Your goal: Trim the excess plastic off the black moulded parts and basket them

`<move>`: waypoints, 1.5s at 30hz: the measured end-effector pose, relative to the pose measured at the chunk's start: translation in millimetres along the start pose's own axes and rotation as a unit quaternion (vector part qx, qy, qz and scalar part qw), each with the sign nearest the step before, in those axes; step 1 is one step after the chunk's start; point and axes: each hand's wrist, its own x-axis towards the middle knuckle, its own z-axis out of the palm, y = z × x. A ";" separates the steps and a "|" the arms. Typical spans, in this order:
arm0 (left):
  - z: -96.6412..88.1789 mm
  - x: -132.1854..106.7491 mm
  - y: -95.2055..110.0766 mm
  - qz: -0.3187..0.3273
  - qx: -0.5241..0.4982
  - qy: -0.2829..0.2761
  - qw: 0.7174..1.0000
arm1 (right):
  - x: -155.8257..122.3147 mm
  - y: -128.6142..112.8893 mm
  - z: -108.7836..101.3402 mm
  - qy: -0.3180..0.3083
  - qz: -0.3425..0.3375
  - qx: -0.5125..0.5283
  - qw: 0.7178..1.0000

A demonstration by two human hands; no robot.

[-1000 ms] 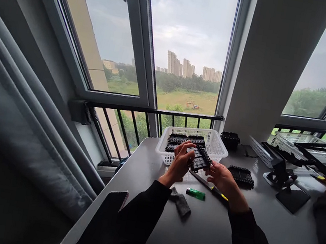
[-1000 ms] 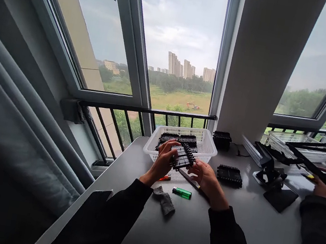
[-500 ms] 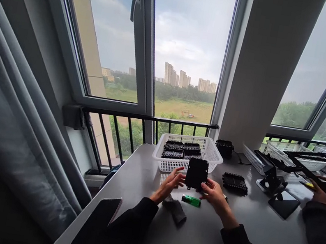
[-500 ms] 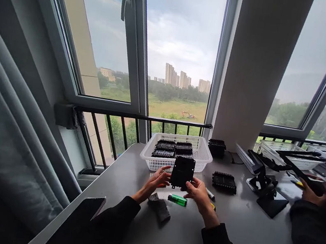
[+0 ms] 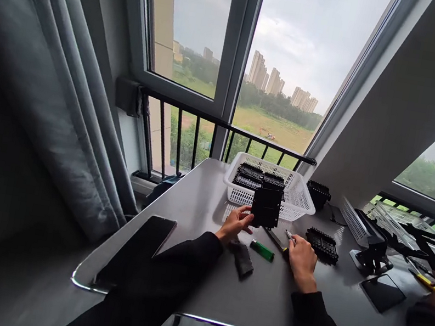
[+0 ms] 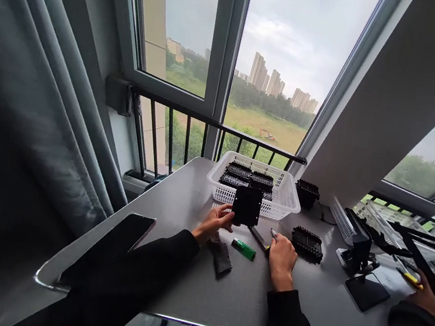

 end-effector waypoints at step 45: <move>6.4 -4.7 -17.2 -0.049 0.108 0.002 0.993 | 17.7 -26.7 19.1 0.042 -0.208 0.574 0.791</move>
